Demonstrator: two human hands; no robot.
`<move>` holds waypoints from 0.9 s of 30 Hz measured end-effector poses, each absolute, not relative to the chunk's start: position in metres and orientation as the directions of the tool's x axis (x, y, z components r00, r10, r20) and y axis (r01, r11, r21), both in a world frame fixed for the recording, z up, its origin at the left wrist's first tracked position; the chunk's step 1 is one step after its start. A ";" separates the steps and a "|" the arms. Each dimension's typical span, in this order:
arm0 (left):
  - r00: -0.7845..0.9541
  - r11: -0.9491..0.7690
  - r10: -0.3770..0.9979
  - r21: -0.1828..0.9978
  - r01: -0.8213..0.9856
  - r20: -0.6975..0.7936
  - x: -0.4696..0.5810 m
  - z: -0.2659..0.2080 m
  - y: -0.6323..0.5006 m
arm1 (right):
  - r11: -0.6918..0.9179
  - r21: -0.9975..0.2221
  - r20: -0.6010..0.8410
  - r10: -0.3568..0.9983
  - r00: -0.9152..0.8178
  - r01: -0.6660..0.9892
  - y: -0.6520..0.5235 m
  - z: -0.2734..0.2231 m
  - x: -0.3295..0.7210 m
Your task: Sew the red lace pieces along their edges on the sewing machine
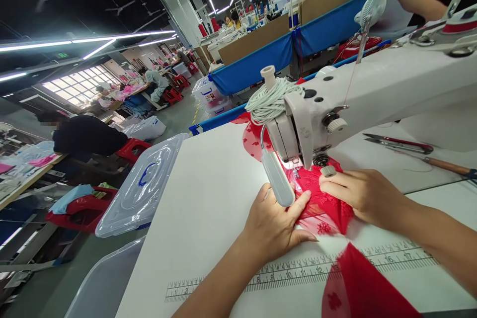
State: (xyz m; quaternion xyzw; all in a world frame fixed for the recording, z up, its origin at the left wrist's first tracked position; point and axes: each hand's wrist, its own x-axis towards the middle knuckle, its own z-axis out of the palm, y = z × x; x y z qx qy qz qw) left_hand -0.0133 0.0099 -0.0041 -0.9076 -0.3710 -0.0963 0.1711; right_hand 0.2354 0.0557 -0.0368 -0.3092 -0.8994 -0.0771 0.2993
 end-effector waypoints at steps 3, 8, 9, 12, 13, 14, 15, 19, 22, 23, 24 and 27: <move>0.700 -0.660 0.644 -0.239 0.713 0.308 -0.014 -0.004 0.011 | 0.800 -0.039 0.616 0.491 -0.616 0.599 0.056 -0.034 0.234; 0.697 -0.669 0.639 -0.213 0.712 0.325 -0.013 -0.004 0.010 | 0.801 -0.041 0.609 0.494 -0.621 0.597 0.057 -0.034 0.234; 0.695 -0.669 0.637 -0.210 0.714 0.334 -0.014 -0.004 0.010 | 0.801 -0.046 0.605 0.498 -0.621 0.597 0.056 -0.034 0.235; 0.690 -0.665 0.628 -0.212 0.716 0.360 -0.014 -0.005 0.011 | 0.802 -0.078 0.581 0.519 -0.627 0.592 0.056 -0.035 0.236; 0.695 -0.671 0.618 -0.213 0.710 0.368 -0.014 -0.005 0.011 | 0.804 -0.088 0.573 0.524 -0.630 0.588 0.055 -0.036 0.236; 0.707 -0.688 0.599 -0.210 0.695 0.376 -0.013 -0.005 0.012 | 0.807 -0.095 0.567 0.525 -0.635 0.583 0.055 -0.036 0.235; 0.726 -0.715 0.573 -0.200 0.670 0.381 -0.013 -0.005 0.013 | 0.811 -0.097 0.563 0.523 -0.640 0.577 0.055 -0.036 0.235; 0.782 -0.801 0.517 -0.126 0.585 0.347 -0.009 -0.002 0.016 | 0.823 -0.075 0.583 0.494 -0.645 0.563 0.057 -0.033 0.233; 0.750 -0.772 0.573 -0.087 0.629 0.331 -0.005 0.000 0.017 | 0.827 -0.046 0.600 0.471 -0.646 0.561 0.058 -0.030 0.231; 0.737 -0.764 0.586 -0.073 0.641 0.337 -0.004 0.000 0.016 | 0.826 -0.039 0.603 0.468 -0.646 0.562 0.058 -0.029 0.231; 0.727 -0.760 0.593 -0.058 0.647 0.346 -0.004 0.001 0.016 | 0.823 -0.038 0.605 0.471 -0.642 0.567 0.058 -0.029 0.231; 0.710 -0.751 0.614 -0.021 0.660 0.344 -0.003 0.000 0.014 | 0.808 -0.048 0.612 0.488 -0.623 0.587 0.057 -0.032 0.231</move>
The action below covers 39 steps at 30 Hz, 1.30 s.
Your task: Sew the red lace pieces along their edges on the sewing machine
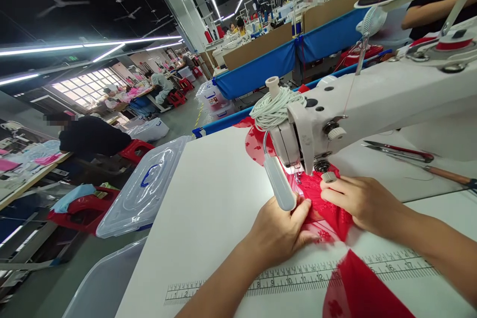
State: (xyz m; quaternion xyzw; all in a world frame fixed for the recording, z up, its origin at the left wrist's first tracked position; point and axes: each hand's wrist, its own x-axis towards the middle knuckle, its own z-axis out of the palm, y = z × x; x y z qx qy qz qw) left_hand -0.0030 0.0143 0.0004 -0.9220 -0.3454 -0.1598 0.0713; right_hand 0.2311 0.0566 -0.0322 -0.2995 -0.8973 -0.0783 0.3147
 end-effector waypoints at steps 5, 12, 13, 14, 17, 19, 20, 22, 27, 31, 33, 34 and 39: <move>0.677 -0.700 0.693 0.008 0.714 0.249 -0.003 -0.003 0.011 | 0.815 -0.055 0.605 0.487 -0.630 0.577 0.056 -0.038 0.232; 0.657 -0.671 0.725 -0.002 0.741 0.207 -0.006 -0.007 0.009 | 0.814 -0.037 0.594 0.485 -0.642 0.580 0.056 -0.035 0.234; 0.660 -0.674 0.720 -0.010 0.739 0.214 -0.006 -0.007 0.009 | 0.812 -0.036 0.597 0.485 -0.639 0.582 0.056 -0.034 0.234; 0.663 -0.677 0.713 -0.021 0.736 0.229 -0.005 -0.006 0.008 | 0.811 -0.037 0.600 0.485 -0.636 0.584 0.056 -0.033 0.233; 0.673 -0.686 0.672 -0.082 0.723 0.309 -0.004 -0.007 0.006 | 0.812 -0.041 0.606 0.483 -0.632 0.582 0.055 -0.031 0.233; 0.677 -0.686 0.649 -0.119 0.718 0.348 -0.003 -0.009 0.004 | 0.813 -0.040 0.604 0.483 -0.633 0.581 0.055 -0.031 0.232; 0.677 -0.683 0.643 -0.131 0.718 0.358 -0.002 -0.010 0.003 | 0.811 -0.040 0.604 0.485 -0.633 0.583 0.055 -0.031 0.232; 0.670 -0.671 0.645 -0.146 0.726 0.368 -0.002 -0.011 0.002 | 0.807 -0.040 0.606 0.489 -0.628 0.589 0.055 -0.032 0.232; 0.660 -0.654 0.653 -0.163 0.739 0.371 -0.003 -0.010 0.002 | 0.803 -0.039 0.618 0.487 -0.617 0.594 0.055 -0.031 0.232; 0.657 -0.658 0.650 -0.150 0.738 0.381 -0.003 -0.009 0.002 | 0.806 -0.045 0.622 0.485 -0.615 0.590 0.055 -0.031 0.232; 0.653 -0.653 0.655 -0.151 0.742 0.380 -0.004 -0.009 0.002 | 0.805 -0.049 0.623 0.487 -0.612 0.591 0.055 -0.032 0.232; 0.652 -0.650 0.659 -0.152 0.745 0.375 -0.004 -0.009 0.002 | 0.805 -0.052 0.620 0.490 -0.612 0.591 0.055 -0.032 0.233; 0.644 -0.639 0.673 -0.152 0.754 0.363 -0.005 -0.010 0.003 | 0.800 -0.046 0.595 0.503 -0.627 0.598 0.055 -0.033 0.234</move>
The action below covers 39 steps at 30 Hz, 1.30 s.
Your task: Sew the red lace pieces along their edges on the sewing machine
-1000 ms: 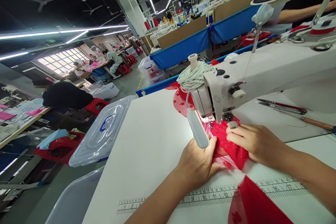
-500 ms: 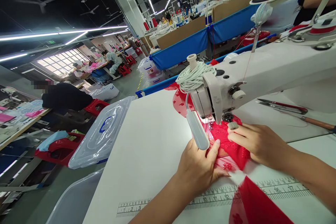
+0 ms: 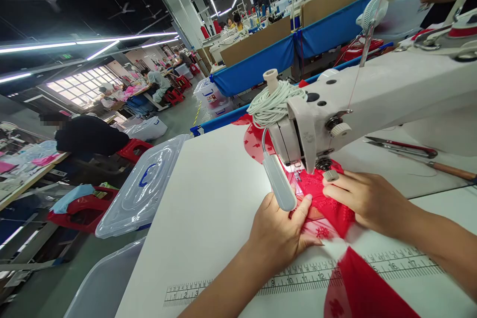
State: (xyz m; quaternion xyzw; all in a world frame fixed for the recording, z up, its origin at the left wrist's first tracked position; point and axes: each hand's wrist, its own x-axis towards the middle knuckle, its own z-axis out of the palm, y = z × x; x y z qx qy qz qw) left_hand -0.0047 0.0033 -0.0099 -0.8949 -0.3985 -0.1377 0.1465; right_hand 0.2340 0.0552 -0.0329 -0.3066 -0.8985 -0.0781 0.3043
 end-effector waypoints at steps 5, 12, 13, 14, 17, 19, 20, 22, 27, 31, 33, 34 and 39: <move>0.657 -0.631 0.676 -0.197 0.750 0.335 -0.007 -0.010 0.007 | 0.798 -0.054 0.591 0.510 -0.625 0.601 0.058 -0.033 0.234; 0.643 -0.623 0.673 -0.190 0.759 0.366 -0.009 -0.010 0.011 | 0.805 -0.099 0.562 0.531 -0.634 0.586 0.059 -0.030 0.233; 0.641 -0.626 0.664 -0.181 0.758 0.385 -0.009 -0.010 0.012 | 0.806 -0.109 0.556 0.534 -0.637 0.581 0.059 -0.029 0.233; 0.639 -0.632 0.653 -0.173 0.756 0.407 -0.010 -0.010 0.012 | 0.807 -0.115 0.551 0.538 -0.639 0.580 0.058 -0.028 0.233; 0.669 -0.680 0.604 -0.159 0.716 0.433 -0.010 -0.010 0.014 | 0.803 -0.103 0.543 0.540 -0.643 0.587 0.056 -0.027 0.233; 0.721 -0.733 0.575 -0.148 0.664 0.386 -0.009 -0.009 0.015 | 0.810 -0.084 0.552 0.523 -0.650 0.581 0.056 -0.028 0.232; 0.742 -0.755 0.569 -0.133 0.643 0.354 -0.008 -0.008 0.015 | 0.814 -0.078 0.562 0.513 -0.649 0.576 0.056 -0.029 0.232; 0.743 -0.761 0.597 -0.079 0.644 0.301 -0.007 -0.006 0.015 | 0.817 -0.080 0.581 0.504 -0.639 0.572 0.056 -0.030 0.231; 0.676 -0.707 0.679 0.007 0.707 0.285 -0.005 -0.003 0.012 | 0.808 -0.069 0.604 0.501 -0.620 0.585 0.056 -0.025 0.229; 0.706 -0.730 0.641 -0.045 0.682 0.301 -0.005 -0.005 0.009 | 0.808 -0.066 0.627 0.490 -0.606 0.585 0.056 -0.023 0.228; 0.701 -0.712 0.643 -0.096 0.696 0.309 -0.005 -0.007 0.007 | 0.804 -0.075 0.640 0.492 -0.590 0.590 0.056 -0.023 0.228; 0.700 -0.704 0.640 -0.121 0.700 0.317 -0.005 -0.008 0.005 | 0.807 -0.076 0.639 0.491 -0.592 0.586 0.056 -0.024 0.228; 0.679 -0.677 0.647 -0.148 0.721 0.346 -0.005 -0.012 0.000 | 0.801 -0.080 0.656 0.491 -0.573 0.594 0.057 -0.028 0.231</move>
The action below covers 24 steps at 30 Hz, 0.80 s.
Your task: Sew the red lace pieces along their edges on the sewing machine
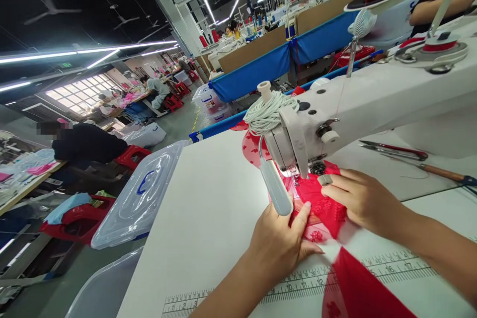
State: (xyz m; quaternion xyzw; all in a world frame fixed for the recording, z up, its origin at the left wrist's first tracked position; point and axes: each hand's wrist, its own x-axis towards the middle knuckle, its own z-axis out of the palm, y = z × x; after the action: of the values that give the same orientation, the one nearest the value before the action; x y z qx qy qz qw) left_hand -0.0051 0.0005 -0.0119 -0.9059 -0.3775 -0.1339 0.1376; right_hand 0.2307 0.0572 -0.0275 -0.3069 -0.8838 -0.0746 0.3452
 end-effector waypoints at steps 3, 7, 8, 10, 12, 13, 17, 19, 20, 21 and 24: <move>0.671 -0.667 0.655 -0.152 0.730 0.347 -0.005 -0.012 0.000 | 0.776 -0.083 0.673 0.506 -0.539 0.625 0.057 -0.030 0.233; 0.672 -0.663 0.663 -0.158 0.732 0.329 -0.004 -0.010 0.001 | 0.770 -0.096 0.676 0.516 -0.527 0.631 0.058 -0.028 0.234; 0.672 -0.662 0.666 -0.158 0.733 0.323 -0.004 -0.010 0.001 | 0.773 -0.094 0.676 0.512 -0.530 0.627 0.059 -0.027 0.234; 0.672 -0.660 0.671 -0.159 0.734 0.315 -0.004 -0.009 0.000 | 0.776 -0.093 0.677 0.508 -0.531 0.624 0.059 -0.026 0.233; 0.670 -0.658 0.673 -0.161 0.736 0.313 -0.003 -0.008 0.000 | 0.774 -0.099 0.683 0.510 -0.523 0.625 0.060 -0.026 0.233; 0.671 -0.658 0.673 -0.163 0.736 0.311 -0.003 -0.007 -0.001 | 0.774 -0.105 0.685 0.512 -0.518 0.625 0.060 -0.027 0.233; 0.674 -0.659 0.674 -0.166 0.734 0.302 -0.003 -0.006 -0.001 | 0.789 -0.127 0.674 0.513 -0.531 0.602 0.060 -0.030 0.234; 0.675 -0.661 0.671 -0.164 0.732 0.307 -0.003 -0.005 -0.001 | 0.799 -0.128 0.677 0.504 -0.536 0.588 0.060 -0.029 0.234; 0.675 -0.663 0.670 -0.160 0.731 0.309 -0.003 -0.005 0.000 | 0.805 -0.123 0.678 0.495 -0.543 0.580 0.060 -0.028 0.234; 0.676 -0.665 0.669 -0.156 0.730 0.311 -0.004 -0.005 0.000 | 0.815 -0.113 0.680 0.481 -0.554 0.569 0.060 -0.026 0.234; 0.679 -0.673 0.663 -0.147 0.725 0.315 -0.005 -0.005 0.001 | 0.841 -0.085 0.673 0.444 -0.591 0.534 0.060 -0.019 0.234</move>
State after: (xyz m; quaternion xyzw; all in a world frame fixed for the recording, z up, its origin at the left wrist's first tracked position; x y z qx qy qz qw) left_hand -0.0049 0.0014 -0.0046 -0.9069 -0.3826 -0.1185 0.1311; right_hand 0.2339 0.0600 -0.0188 -0.2748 -0.8898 -0.0629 0.3589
